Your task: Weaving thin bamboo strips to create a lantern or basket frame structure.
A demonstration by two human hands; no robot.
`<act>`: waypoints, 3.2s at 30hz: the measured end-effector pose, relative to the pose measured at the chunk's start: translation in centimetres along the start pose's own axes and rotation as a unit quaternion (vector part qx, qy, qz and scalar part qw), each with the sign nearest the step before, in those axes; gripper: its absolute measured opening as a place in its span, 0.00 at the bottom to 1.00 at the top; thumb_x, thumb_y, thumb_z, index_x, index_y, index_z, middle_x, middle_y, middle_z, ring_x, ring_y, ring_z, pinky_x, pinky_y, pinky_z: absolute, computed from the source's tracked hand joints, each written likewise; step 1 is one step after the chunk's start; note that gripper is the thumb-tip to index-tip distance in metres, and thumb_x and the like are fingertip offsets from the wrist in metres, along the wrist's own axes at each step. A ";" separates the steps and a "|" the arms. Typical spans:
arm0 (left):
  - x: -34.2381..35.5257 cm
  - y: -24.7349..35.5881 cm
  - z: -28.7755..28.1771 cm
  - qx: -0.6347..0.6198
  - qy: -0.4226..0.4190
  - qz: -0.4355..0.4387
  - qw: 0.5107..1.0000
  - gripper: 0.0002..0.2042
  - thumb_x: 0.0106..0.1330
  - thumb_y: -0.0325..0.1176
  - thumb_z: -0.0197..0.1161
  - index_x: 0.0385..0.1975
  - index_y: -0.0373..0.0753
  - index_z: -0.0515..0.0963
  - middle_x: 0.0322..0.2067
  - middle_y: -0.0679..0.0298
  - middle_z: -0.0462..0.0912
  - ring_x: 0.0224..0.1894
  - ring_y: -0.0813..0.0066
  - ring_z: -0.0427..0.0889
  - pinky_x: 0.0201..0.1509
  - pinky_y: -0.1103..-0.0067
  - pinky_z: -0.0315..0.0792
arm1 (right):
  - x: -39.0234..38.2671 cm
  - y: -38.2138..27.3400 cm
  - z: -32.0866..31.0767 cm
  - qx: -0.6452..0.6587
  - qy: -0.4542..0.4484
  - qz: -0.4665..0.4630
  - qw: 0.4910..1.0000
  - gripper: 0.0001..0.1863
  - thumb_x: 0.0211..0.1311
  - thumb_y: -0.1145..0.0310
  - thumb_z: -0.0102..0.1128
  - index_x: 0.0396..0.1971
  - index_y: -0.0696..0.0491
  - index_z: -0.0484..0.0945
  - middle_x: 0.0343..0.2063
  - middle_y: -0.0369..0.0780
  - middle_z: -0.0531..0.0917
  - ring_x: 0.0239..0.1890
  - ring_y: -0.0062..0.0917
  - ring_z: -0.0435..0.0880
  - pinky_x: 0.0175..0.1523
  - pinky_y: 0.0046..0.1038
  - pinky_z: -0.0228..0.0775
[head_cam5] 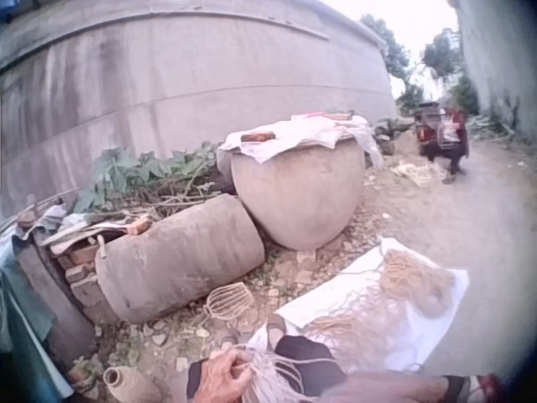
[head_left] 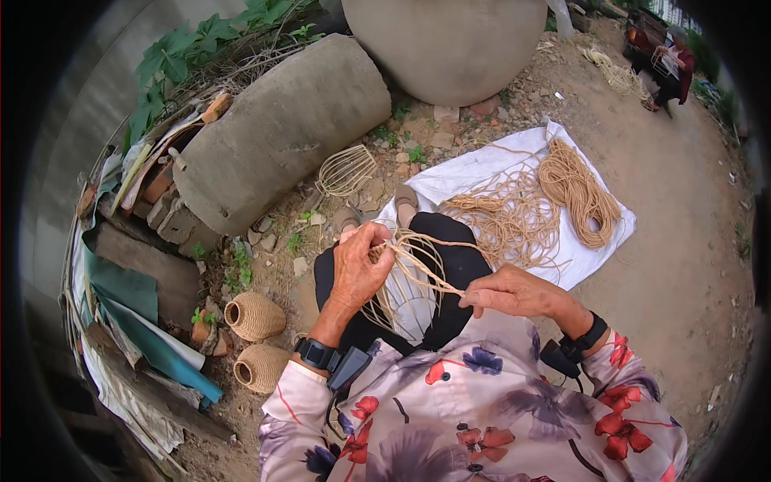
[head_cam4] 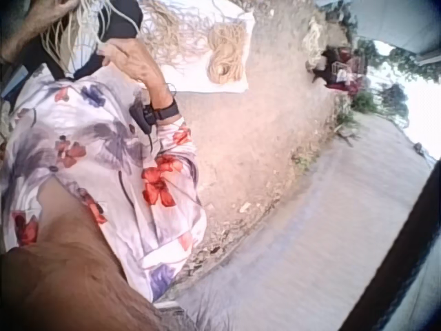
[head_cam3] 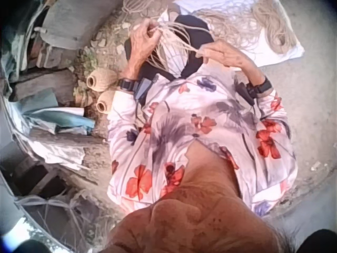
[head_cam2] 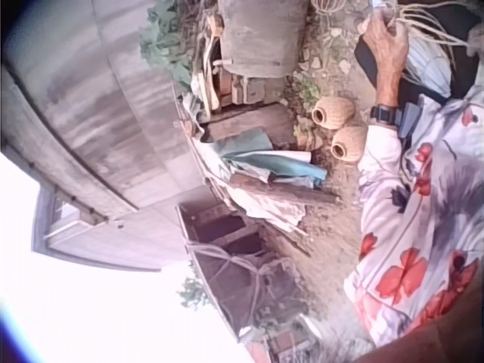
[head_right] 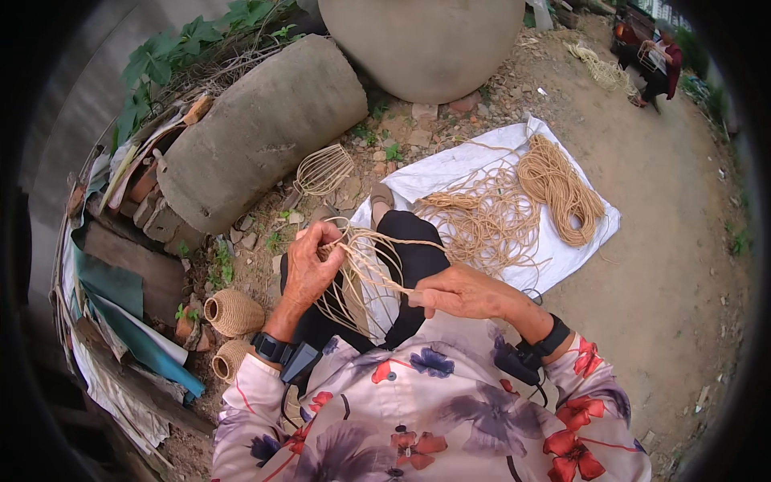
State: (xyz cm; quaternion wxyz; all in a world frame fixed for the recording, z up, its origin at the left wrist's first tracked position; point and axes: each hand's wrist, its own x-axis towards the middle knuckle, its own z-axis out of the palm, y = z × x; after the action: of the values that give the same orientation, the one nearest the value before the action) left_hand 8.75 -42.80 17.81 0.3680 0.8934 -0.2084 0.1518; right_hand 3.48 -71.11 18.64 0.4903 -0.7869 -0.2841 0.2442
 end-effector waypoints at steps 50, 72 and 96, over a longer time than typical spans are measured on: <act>0.9 0.1 -2.5 -0.537 -0.027 -0.143 0.831 0.27 0.59 0.27 0.68 0.58 0.39 0.66 0.35 0.65 0.83 0.44 0.76 0.79 0.59 0.73 0.65 | 13.2 -1.7 0.1 -0.168 0.461 -0.307 0.815 0.11 0.54 0.71 0.64 0.38 0.56 0.80 0.28 0.40 0.77 0.32 0.32 0.77 0.42 0.30 0.69; -0.3 0.9 -1.0 -0.095 -0.056 -0.018 0.994 0.09 0.53 0.27 0.69 0.30 0.36 0.75 0.31 0.61 0.80 0.38 0.63 0.77 0.49 0.70 0.68 | -14.4 12.3 -4.7 -0.288 0.493 0.251 0.782 0.19 0.60 0.53 0.59 0.29 0.56 0.83 0.18 0.44 0.83 0.25 0.40 0.83 0.35 0.42 0.69; 0.5 1.1 -1.8 -0.092 -0.095 -0.005 0.991 0.08 0.53 0.26 0.69 0.26 0.34 0.76 0.25 0.63 0.79 0.32 0.67 0.76 0.46 0.74 0.66 | 4.6 7.1 -3.6 -0.172 0.327 -0.101 0.924 0.07 0.62 0.68 0.55 0.32 0.57 0.77 0.33 0.43 0.77 0.38 0.40 0.76 0.45 0.35 0.68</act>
State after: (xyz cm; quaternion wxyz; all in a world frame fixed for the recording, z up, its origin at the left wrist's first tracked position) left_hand 8.42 -42.31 19.86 0.4274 0.8673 -0.2514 0.0445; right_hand 10.70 -72.77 13.11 0.4348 -0.8626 -0.2231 -0.1305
